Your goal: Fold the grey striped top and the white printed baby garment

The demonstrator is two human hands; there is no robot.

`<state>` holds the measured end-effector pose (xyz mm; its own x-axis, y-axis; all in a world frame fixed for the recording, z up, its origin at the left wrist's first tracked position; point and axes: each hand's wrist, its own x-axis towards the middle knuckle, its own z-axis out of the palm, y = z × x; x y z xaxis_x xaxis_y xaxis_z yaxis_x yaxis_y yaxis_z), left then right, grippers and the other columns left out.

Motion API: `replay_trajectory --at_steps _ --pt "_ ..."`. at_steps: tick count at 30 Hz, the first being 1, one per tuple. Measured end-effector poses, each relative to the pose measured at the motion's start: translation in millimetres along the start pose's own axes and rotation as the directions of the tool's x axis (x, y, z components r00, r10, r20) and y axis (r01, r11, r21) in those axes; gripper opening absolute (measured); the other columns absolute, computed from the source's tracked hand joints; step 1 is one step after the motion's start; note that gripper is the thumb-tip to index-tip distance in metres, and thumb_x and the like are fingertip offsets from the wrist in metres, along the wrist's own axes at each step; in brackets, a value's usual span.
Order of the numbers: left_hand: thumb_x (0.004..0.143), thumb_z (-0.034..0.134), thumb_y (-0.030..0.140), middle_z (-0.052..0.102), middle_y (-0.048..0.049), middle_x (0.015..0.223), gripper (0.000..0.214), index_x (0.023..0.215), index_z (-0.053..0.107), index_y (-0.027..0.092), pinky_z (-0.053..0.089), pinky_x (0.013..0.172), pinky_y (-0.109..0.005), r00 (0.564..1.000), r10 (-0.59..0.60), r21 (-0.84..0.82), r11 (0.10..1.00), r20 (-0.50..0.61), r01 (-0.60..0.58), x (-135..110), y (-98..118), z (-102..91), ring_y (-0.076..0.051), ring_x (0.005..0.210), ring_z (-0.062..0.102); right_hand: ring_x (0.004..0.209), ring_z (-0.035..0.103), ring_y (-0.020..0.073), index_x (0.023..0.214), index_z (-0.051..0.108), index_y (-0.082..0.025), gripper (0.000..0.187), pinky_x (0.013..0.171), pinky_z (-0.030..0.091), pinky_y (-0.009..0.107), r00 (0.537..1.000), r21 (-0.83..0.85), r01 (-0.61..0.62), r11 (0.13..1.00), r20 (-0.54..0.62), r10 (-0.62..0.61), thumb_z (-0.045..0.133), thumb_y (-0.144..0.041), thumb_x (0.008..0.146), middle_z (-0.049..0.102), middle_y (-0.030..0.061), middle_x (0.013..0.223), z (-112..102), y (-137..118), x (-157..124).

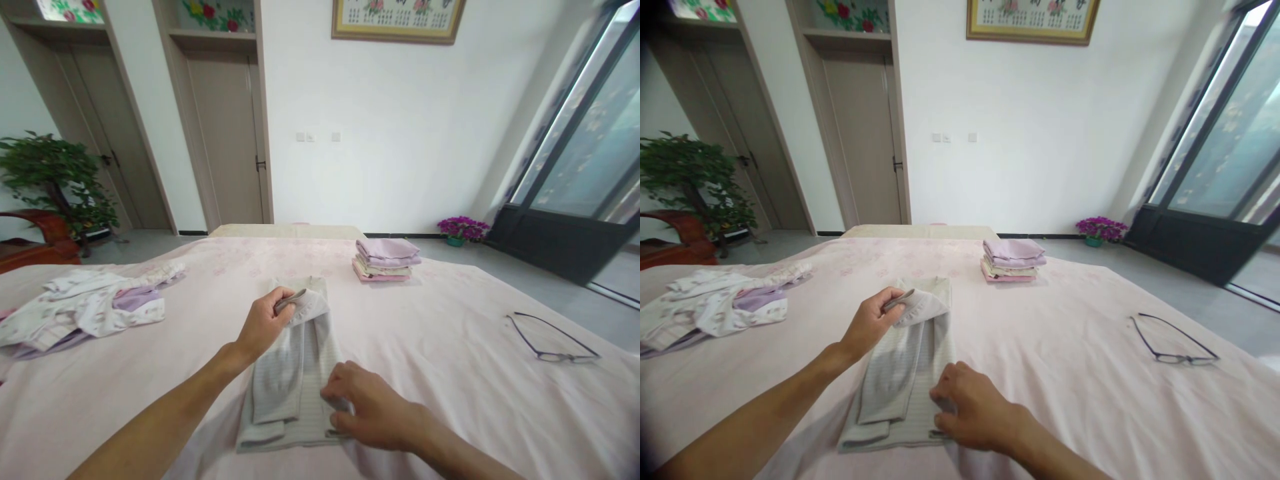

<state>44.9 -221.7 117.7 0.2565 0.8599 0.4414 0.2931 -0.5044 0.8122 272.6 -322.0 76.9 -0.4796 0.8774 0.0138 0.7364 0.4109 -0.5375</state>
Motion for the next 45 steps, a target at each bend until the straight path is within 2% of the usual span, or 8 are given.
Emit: replay_trajectory --at_steps 7,17,23,30,37,39,41,45 --pt "0.083 0.055 0.028 0.066 0.0014 0.077 0.017 0.09 0.068 0.02 0.043 0.066 -0.022 0.997 -0.061 0.02 0.998 0.053 0.06 -30 -5 -0.7 -0.015 0.071 0.058 0.084 0.065 0.0168 0.118 0.063 -0.016 0.038 0.062 0.049 0.024 0.896 0.614 -0.223 0.757 -0.177 0.407 0.052 -0.027 0.082 0.069 0.0087 0.105 -32 75 91" --pt "0.086 0.052 0.02 0.066 -0.0013 0.08 0.015 0.092 0.066 0.021 0.046 0.069 -0.024 0.994 0.093 0.135 0.986 0.052 -0.1 -42 -9 -0.6 -0.015 0.073 0.06 0.067 0.06 0.0113 0.122 0.056 -0.013 0.049 0.054 0.044 0.018 0.76 0.639 -0.321 0.699 -0.267 0.593 0.064 -0.014 0.074 0.069 0.0061 0.091 -25 121 219" --pt "0.082 0.05 0.004 0.067 -0.0037 0.087 0.026 0.098 0.061 0.021 0.048 0.076 -0.025 0.872 0.45 0.18 0.858 0.191 -0.482 -53 -6 9.7 -0.015 0.083 0.063 0.081 0.064 0.0158 0.119 0.057 -0.014 0.034 0.069 0.054 0.03 0.731 0.671 -0.392 0.629 -0.188 0.655 0.062 -0.028 0.089 0.065 0.0066 0.102 -18 130 235" --pt "0.079 0.049 0.0 0.066 -0.0035 0.084 0.029 0.097 0.057 0.021 0.048 0.072 -0.026 0.836 0.5 0.235 0.805 0.224 -0.544 -58 -8 14.9 -0.015 0.079 0.061 0.063 0.059 0.0109 0.136 0.046 -0.015 0.063 0.058 0.048 0.022 0.729 0.699 -0.342 0.628 -0.223 0.647 0.064 -0.011 0.076 0.064 0.0004 0.078 -24 133 237" --pt "0.069 0.055 0.006 0.06 -0.0007 0.068 0.017 0.078 0.052 0.02 0.04 0.056 -0.027 0.617 0.569 0.308 0.548 0.544 -0.777 -76 -17 45.1 -0.016 0.06 0.052 0.061 0.058 0.0115 0.123 0.06 -0.008 0.06 0.059 0.045 0.02 0.734 0.663 -0.289 0.691 -0.31 0.604 0.059 -0.003 0.064 0.063 -0.0003 0.068 -23 133 232" --pt "0.068 0.053 0.005 0.06 -0.001 0.069 0.018 0.078 0.052 0.02 0.04 0.057 -0.027 0.656 0.558 0.317 0.587 0.509 -0.745 -79 -20 48.0 -0.016 0.062 0.053 0.061 0.059 0.0118 0.126 0.059 -0.009 0.061 0.06 0.045 0.02 0.746 0.658 -0.278 0.7 -0.311 0.589 0.056 -0.004 0.066 0.064 0.0003 0.069 -22 132 232" --pt "0.071 0.05 0.004 0.062 -0.0023 0.075 0.022 0.084 0.055 0.02 0.042 0.063 -0.027 0.764 0.502 0.316 0.708 0.404 -0.632 -78 -21 42.3 -0.016 0.069 0.056 0.063 0.06 0.0127 0.129 0.057 -0.009 0.061 0.06 0.046 0.021 0.751 0.649 -0.282 0.707 -0.309 0.583 0.055 -0.005 0.067 0.065 0.0015 0.071 -21 132 232" --pt "0.08 0.048 0.011 0.058 -0.0002 0.074 0.014 0.085 0.056 0.021 0.044 0.063 -0.024 0.982 0.186 0.215 0.958 0.036 -0.189 -64 -29 17.1 -0.015 0.068 0.055 0.076 0.063 0.015 0.131 0.055 -0.01 0.061 0.065 0.047 0.022 0.735 0.608 -0.314 0.729 -0.331 0.592 0.058 -0.008 0.069 0.069 0.0063 0.086 -20 133 227"
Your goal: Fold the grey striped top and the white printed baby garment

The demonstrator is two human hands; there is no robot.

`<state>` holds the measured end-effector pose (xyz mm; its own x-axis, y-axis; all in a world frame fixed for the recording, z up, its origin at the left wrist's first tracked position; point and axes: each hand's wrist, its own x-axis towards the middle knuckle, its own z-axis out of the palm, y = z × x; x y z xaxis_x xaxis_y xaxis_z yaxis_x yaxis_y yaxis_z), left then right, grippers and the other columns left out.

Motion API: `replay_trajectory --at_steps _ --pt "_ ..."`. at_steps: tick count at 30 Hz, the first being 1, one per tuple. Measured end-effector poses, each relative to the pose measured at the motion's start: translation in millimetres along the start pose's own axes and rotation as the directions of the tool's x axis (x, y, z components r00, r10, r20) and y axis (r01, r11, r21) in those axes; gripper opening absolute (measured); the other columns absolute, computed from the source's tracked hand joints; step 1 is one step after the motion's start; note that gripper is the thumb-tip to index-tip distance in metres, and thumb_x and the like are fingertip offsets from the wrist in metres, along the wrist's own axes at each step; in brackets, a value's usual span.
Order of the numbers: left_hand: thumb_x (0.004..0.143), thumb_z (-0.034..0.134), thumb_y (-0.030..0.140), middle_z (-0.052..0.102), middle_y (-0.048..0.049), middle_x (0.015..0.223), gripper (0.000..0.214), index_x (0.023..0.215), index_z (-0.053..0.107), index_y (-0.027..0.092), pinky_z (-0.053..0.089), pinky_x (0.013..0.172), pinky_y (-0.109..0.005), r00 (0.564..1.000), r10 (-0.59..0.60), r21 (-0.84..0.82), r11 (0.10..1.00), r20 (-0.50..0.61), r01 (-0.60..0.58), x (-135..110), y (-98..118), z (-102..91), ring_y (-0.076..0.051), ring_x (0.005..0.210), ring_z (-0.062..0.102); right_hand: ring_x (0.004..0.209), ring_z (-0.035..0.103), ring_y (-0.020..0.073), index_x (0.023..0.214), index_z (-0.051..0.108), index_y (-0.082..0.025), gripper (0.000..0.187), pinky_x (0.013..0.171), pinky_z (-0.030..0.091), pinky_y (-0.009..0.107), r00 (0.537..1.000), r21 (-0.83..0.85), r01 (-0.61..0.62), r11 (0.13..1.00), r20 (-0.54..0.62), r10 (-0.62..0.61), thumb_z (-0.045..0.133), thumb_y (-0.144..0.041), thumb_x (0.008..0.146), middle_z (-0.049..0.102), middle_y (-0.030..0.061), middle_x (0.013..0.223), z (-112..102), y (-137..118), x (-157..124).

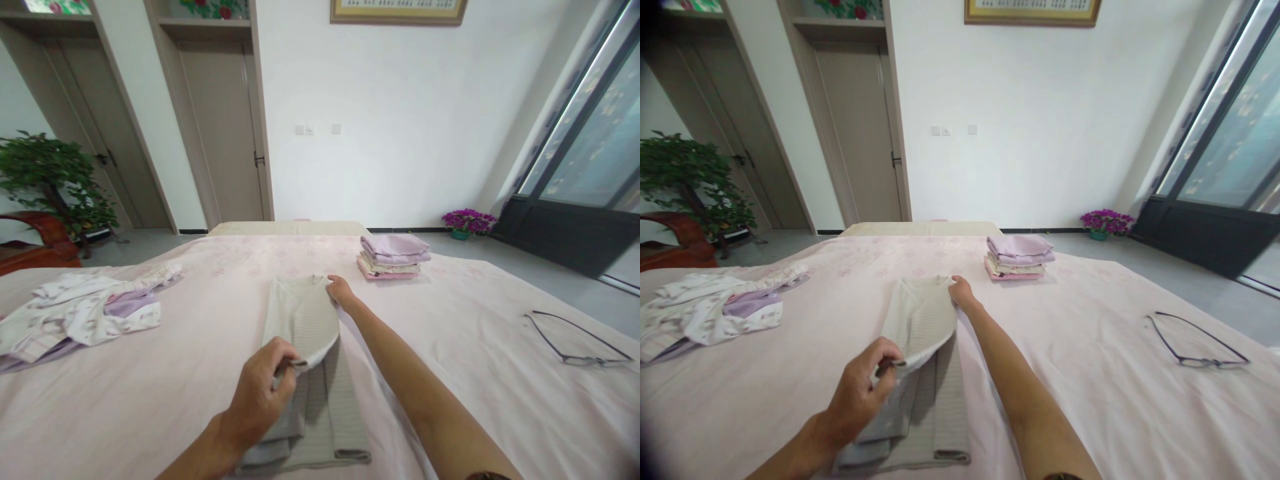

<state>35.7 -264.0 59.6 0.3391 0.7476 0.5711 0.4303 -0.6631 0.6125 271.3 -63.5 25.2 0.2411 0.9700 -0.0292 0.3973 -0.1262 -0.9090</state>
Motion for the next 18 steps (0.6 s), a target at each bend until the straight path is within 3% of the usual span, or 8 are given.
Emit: replay_trajectory --at_steps 2,4,7,11,13,14,16,18 --pt "0.082 0.05 0.018 0.056 0.0021 0.072 0.006 0.083 0.055 0.022 0.043 0.06 -0.022 0.96 -0.259 -0.152 0.958 -0.107 0.242 4 -12 -8.3 -0.014 0.066 0.054 0.078 0.063 0.0155 0.134 0.051 -0.011 0.062 0.065 0.047 0.022 1.0 -0.024 -0.005 1.0 0.002 0.005 0.058 -0.011 0.072 0.069 0.0075 0.091 -4 1 -6" --pt "0.082 0.052 0.022 0.056 0.0032 0.071 0.003 0.081 0.054 0.021 0.043 0.059 -0.021 0.891 -0.433 -0.324 0.869 -0.137 0.373 5 -24 -12.0 -0.014 0.066 0.054 0.076 0.063 0.0153 0.138 0.045 -0.012 0.062 0.061 0.047 0.021 1.0 -0.039 -0.014 0.999 0.022 0.015 0.057 -0.015 0.076 0.07 0.0081 0.092 -12 1 -17" --pt "0.079 0.054 0.023 0.057 0.0039 0.071 0.003 0.081 0.056 0.021 0.042 0.058 -0.021 0.833 -0.532 -0.491 0.773 -0.154 0.402 2 -35 -11.4 -0.013 0.065 0.053 0.071 0.063 0.0141 0.135 0.045 -0.011 0.058 0.053 0.044 0.019 0.997 -0.064 -0.007 0.998 0.072 0.012 0.054 -0.015 0.078 0.069 0.0089 0.092 -26 -2 -40" --pt "0.076 0.057 0.023 0.061 0.0033 0.074 0.009 0.084 0.06 0.02 0.043 0.063 -0.02 0.799 -0.564 -0.565 0.736 -0.208 0.372 -2 -37 -8.8 -0.013 0.07 0.054 0.062 0.061 0.0113 0.099 0.065 -0.014 0.027 0.047 0.039 0.016 0.973 -0.093 0.061 0.994 0.226 -0.039 0.058 -0.013 0.072 0.068 0.0034 0.077 -44 -12 -86" --pt "0.076 0.058 0.024 0.062 0.0032 0.075 0.011 0.085 0.06 0.019 0.044 0.064 -0.019 0.778 -0.584 -0.594 0.719 -0.233 0.362 -1 -37 -8.9 -0.013 0.072 0.054 0.057 0.059 0.01 0.083 0.066 -0.015 0.014 0.048 0.04 0.017 0.932 -0.092 0.118 0.989 0.355 -0.078 0.059 -0.014 0.07 0.065 0.0 0.068 -50 -19 -115" --pt "0.075 0.058 0.025 0.062 0.0033 0.075 0.012 0.085 0.06 0.019 0.044 0.063 -0.019 0.762 -0.597 -0.617 0.704 -0.249 0.35 0 -38 -9.3 -0.013 0.071 0.054 0.057 0.058 0.0095 0.08 0.065 -0.016 0.011 0.05 0.042 0.017 0.886 -0.085 0.174 0.981 0.448 -0.119 0.059 -0.015 0.07 0.063 -0.001 0.067 -52 -23 -130" --pt "0.073 0.06 0.026 0.062 0.0035 0.075 0.015 0.085 0.06 0.019 0.044 0.062 -0.019 0.722 -0.634 -0.68 0.66 -0.278 0.319 2 -41 -10.4 -0.012 0.07 0.054 0.058 0.058 0.0097 0.084 0.065 -0.017 0.016 0.052 0.042 0.018 0.801 -0.132 0.265 0.955 0.581 -0.142 0.059 -0.017 0.069 0.062 -0.003 0.066 -54 -30 -160" --pt "0.07 0.062 0.027 0.063 0.0037 0.075 0.018 0.085 0.06 0.019 0.044 0.061 -0.02 0.677 -0.672 -0.739 0.613 -0.301 0.28 5 -44 -11.7 -0.012 0.068 0.054 0.062 0.058 0.0099 0.093 0.065 -0.019 0.027 0.054 0.04 0.018 0.751 -0.233 0.38 0.895 0.642 -0.152 0.065 -0.02 0.066 0.064 -0.0036 0.071 -55 -34 -189"
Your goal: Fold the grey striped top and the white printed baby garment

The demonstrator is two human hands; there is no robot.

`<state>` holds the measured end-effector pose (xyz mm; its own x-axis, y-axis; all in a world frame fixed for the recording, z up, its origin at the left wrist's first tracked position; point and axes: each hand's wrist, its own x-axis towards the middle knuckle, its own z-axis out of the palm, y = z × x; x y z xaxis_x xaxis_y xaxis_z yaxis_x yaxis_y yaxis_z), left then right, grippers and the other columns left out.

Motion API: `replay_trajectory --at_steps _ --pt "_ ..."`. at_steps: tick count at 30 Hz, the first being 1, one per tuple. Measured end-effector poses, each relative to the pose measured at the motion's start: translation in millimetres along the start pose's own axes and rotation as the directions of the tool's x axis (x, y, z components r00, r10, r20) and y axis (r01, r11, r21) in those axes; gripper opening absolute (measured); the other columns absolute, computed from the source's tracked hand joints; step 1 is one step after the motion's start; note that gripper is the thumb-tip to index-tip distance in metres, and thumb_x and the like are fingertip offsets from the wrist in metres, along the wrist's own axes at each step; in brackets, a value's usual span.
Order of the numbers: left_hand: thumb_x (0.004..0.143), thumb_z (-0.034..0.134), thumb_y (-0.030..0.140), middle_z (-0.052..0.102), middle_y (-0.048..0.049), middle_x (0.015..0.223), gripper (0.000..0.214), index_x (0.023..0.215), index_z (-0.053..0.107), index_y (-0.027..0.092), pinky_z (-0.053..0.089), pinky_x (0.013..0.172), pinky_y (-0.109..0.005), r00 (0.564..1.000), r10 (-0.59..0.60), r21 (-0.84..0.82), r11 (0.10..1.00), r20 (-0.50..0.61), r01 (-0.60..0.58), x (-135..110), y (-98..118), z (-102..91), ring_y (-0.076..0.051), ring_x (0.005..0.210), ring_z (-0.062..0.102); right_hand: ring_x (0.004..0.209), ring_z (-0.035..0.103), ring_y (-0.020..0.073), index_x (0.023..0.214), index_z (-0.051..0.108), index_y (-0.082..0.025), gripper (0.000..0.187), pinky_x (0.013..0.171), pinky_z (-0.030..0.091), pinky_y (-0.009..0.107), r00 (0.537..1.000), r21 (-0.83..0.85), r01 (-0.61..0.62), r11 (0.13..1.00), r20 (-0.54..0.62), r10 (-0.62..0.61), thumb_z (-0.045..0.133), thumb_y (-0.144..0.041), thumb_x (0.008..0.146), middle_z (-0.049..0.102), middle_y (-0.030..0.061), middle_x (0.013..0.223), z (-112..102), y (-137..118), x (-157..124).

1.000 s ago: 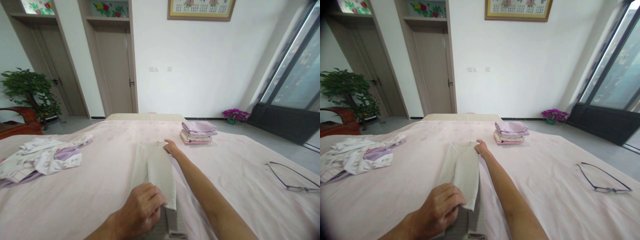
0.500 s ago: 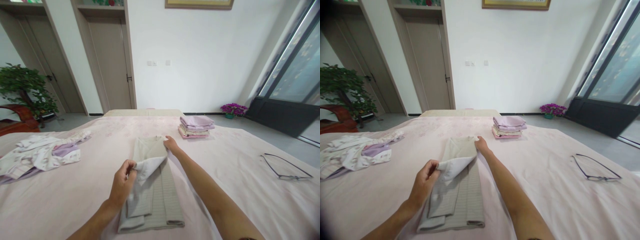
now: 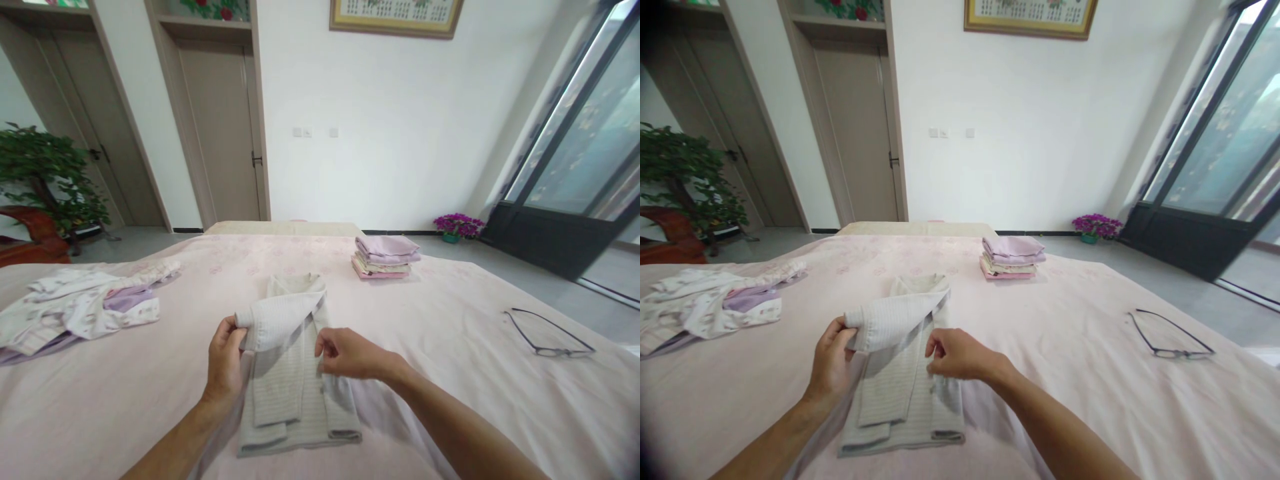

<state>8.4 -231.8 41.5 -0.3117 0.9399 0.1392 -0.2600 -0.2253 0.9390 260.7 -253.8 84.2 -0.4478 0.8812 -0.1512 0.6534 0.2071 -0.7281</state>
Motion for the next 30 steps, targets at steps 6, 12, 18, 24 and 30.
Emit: replay_trajectory --at_steps 6,12,18,24,30 --pt "0.069 0.062 0.025 0.063 0.0038 0.075 0.017 0.084 0.06 0.018 0.045 0.061 -0.019 1.0 0.019 -0.073 0.997 -0.025 -0.02 5 -1 -2.6 -0.011 0.068 0.055 0.065 0.058 0.0108 0.093 0.069 -0.022 0.034 0.057 0.042 0.019 0.954 -0.146 0.1 0.984 0.294 -0.054 0.069 -0.021 0.059 0.067 -0.0041 0.078 28 -7 -30" --pt "0.074 0.062 0.027 0.064 0.0028 0.08 0.015 0.087 0.061 0.019 0.046 0.068 -0.02 0.987 0.157 0.066 0.985 0.037 -0.16 -5 5 -2.4 -0.013 0.074 0.057 0.058 0.06 0.0123 0.084 0.063 -0.014 0.01 0.051 0.048 0.022 0.972 0.427 -0.233 0.874 0.106 0.207 0.062 -0.017 0.074 0.064 0.0013 0.069 -2 19 21" --pt "0.079 0.061 0.023 0.06 0.0018 0.077 0.007 0.084 0.06 0.019 0.047 0.067 -0.021 0.923 0.346 0.229 0.897 0.166 -0.377 -15 9 -2.9 -0.013 0.073 0.057 0.075 0.064 0.0139 0.108 0.058 -0.012 0.022 0.068 0.055 0.031 0.847 0.688 -0.176 0.704 -0.258 0.464 0.05 -0.028 0.095 0.065 0.01 0.1 -47 49 106" --pt "0.083 0.052 0.007 0.058 -0.0007 0.082 0.016 0.09 0.057 0.02 0.047 0.066 -0.023 0.624 0.601 0.216 0.611 0.5 -0.762 -29 17 -2.4 -0.014 0.076 0.057 0.104 0.06 0.0216 0.124 0.055 -0.017 0.037 0.087 0.053 0.043 0.808 0.715 -0.191 0.672 -0.275 0.522 0.058 -0.037 0.092 0.058 0.0087 0.124 -51 57 163" --pt "0.077 0.052 -0.005 0.063 -0.0045 0.083 0.031 0.098 0.058 0.018 0.048 0.072 -0.028 0.317 0.616 0.098 0.362 0.721 -0.927 -40 25 4.0 -0.016 0.08 0.06 0.103 0.06 0.0214 0.123 0.056 -0.017 0.036 0.087 0.053 0.043 0.815 0.605 -0.232 0.762 -0.306 0.491 0.058 -0.036 0.092 0.058 0.0089 0.123 -40 64 185"
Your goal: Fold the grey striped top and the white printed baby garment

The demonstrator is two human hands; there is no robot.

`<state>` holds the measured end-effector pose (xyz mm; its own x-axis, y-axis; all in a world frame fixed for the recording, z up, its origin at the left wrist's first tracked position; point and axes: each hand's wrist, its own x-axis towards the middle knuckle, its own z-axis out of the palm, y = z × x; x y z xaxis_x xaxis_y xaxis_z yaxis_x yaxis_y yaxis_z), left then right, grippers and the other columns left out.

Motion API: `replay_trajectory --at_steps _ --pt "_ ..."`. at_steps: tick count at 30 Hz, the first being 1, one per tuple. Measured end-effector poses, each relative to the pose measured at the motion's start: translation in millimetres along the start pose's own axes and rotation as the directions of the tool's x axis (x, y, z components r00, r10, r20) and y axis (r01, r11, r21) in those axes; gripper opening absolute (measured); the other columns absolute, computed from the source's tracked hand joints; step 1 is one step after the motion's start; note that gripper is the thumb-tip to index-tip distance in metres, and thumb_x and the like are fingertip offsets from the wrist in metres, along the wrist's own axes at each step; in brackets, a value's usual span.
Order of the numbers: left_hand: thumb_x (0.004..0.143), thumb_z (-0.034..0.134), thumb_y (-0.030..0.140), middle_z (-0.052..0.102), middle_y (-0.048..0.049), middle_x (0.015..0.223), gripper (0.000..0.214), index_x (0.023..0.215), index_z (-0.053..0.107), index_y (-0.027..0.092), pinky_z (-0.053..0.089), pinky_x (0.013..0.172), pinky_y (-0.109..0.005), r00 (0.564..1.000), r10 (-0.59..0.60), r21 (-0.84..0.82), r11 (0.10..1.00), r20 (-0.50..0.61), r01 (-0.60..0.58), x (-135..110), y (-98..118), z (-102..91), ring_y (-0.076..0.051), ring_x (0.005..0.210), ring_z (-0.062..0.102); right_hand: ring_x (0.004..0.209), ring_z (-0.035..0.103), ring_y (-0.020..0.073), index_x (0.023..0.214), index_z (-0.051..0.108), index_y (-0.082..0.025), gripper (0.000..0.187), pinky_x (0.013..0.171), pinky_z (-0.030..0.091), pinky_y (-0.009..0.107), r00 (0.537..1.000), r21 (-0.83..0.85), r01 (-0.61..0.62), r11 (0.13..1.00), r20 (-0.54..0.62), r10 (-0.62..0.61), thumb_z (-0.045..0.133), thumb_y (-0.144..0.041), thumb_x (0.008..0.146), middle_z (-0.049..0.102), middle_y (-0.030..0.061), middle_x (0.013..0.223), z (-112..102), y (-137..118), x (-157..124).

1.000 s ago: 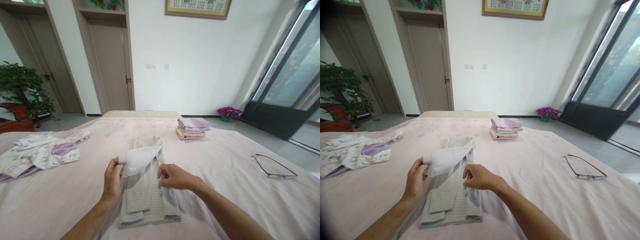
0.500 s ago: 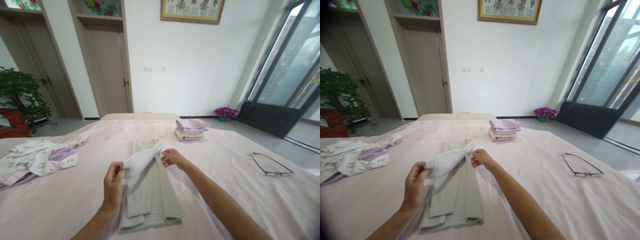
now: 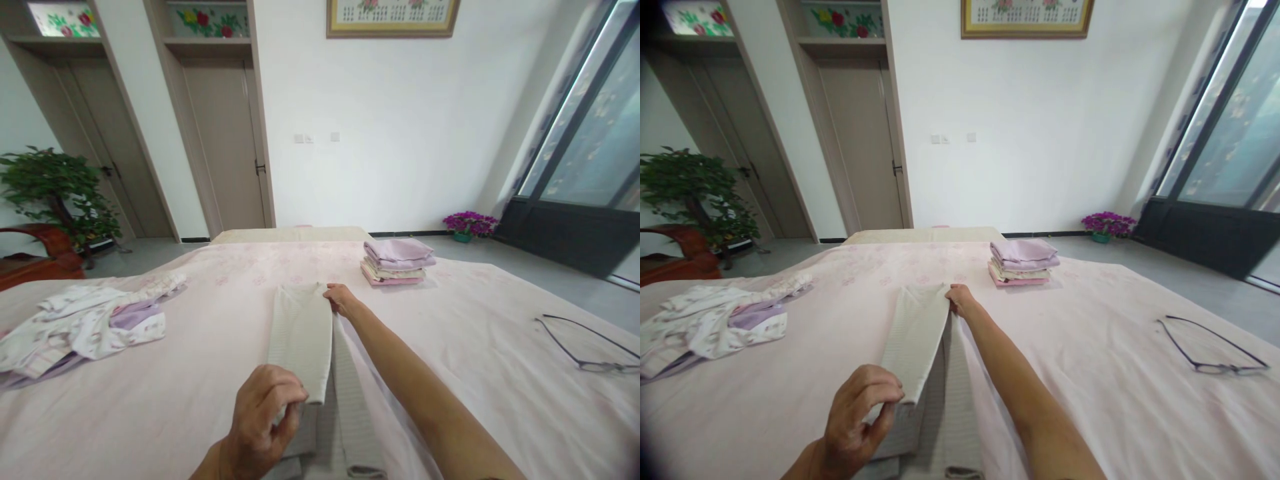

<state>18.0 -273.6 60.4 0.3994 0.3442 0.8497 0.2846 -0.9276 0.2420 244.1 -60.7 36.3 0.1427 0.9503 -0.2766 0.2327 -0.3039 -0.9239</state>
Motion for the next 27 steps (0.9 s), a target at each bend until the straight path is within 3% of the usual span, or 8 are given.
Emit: replay_trajectory --at_steps 4,9,12,16,21,27 --pt "0.077 0.049 -0.002 0.064 -0.0054 0.08 0.028 0.095 0.057 0.017 0.045 0.068 -0.03 0.992 0.031 -0.006 1.0 0.124 -0.031 -1 4 11.3 -0.017 0.077 0.058 0.103 0.061 0.022 0.122 0.057 -0.016 0.036 0.086 0.053 0.041 0.997 -0.201 0.065 0.977 -0.025 -0.072 0.059 -0.035 0.091 0.059 0.0087 0.123 -6 11 6" --pt "0.072 0.047 -0.001 0.061 -0.004 0.073 0.026 0.086 0.054 0.018 0.041 0.062 -0.028 0.955 0.065 0.018 0.997 0.288 -0.074 -6 6 28.4 -0.016 0.069 0.054 0.102 0.062 0.0224 0.101 0.071 -0.018 0.026 0.086 0.042 0.027 0.968 -0.455 0.176 0.873 -0.083 -0.238 0.065 -0.014 0.076 0.071 0.0066 0.099 -19 17 12" --pt "0.067 0.047 -0.001 0.06 -0.0037 0.072 0.028 0.086 0.054 0.019 0.041 0.06 -0.028 0.937 0.08 0.003 0.996 0.34 -0.086 -7 6 32.8 -0.016 0.067 0.054 0.098 0.063 0.0213 0.11 0.069 -0.019 0.037 0.083 0.042 0.026 0.947 -0.554 0.209 0.806 -0.091 -0.309 0.064 -0.016 0.073 0.072 0.0068 0.098 -21 20 13" --pt "0.069 0.047 0.0 0.062 -0.0048 0.076 0.029 0.09 0.054 0.019 0.043 0.062 -0.027 0.936 0.006 -0.044 0.999 0.351 0.01 -8 6 32.8 -0.017 0.07 0.056 0.098 0.062 0.0213 0.135 0.053 -0.018 0.06 0.083 0.042 0.028 0.919 -0.628 0.24 0.74 -0.098 -0.382 0.064 -0.02 0.075 0.07 0.0087 0.105 -22 25 13" --pt "0.076 0.046 0.001 0.064 -0.006 0.081 0.031 0.098 0.056 0.02 0.045 0.067 -0.028 0.939 -0.081 -0.107 0.987 0.335 0.123 -8 7 33.9 -0.018 0.075 0.058 0.1 0.061 0.0191 0.126 0.06 -0.023 0.048 0.086 0.041 0.026 0.898 -0.668 0.293 0.684 -0.052 -0.436 0.061 -0.017 0.079 0.07 0.0054 0.107 -22 26 16" --pt "0.076 0.047 -0.002 0.065 -0.006 0.083 0.035 0.101 0.057 0.019 0.045 0.068 -0.027 0.913 -0.007 -0.162 0.983 0.407 0.08 -10 8 36.7 -0.017 0.077 0.058 0.101 0.061 0.019 0.123 0.062 -0.023 0.045 0.086 0.042 0.026 0.886 -0.676 0.294 0.675 -0.073 -0.458 0.057 -0.013 0.08 0.07 0.0054 0.109 -21 26 20"
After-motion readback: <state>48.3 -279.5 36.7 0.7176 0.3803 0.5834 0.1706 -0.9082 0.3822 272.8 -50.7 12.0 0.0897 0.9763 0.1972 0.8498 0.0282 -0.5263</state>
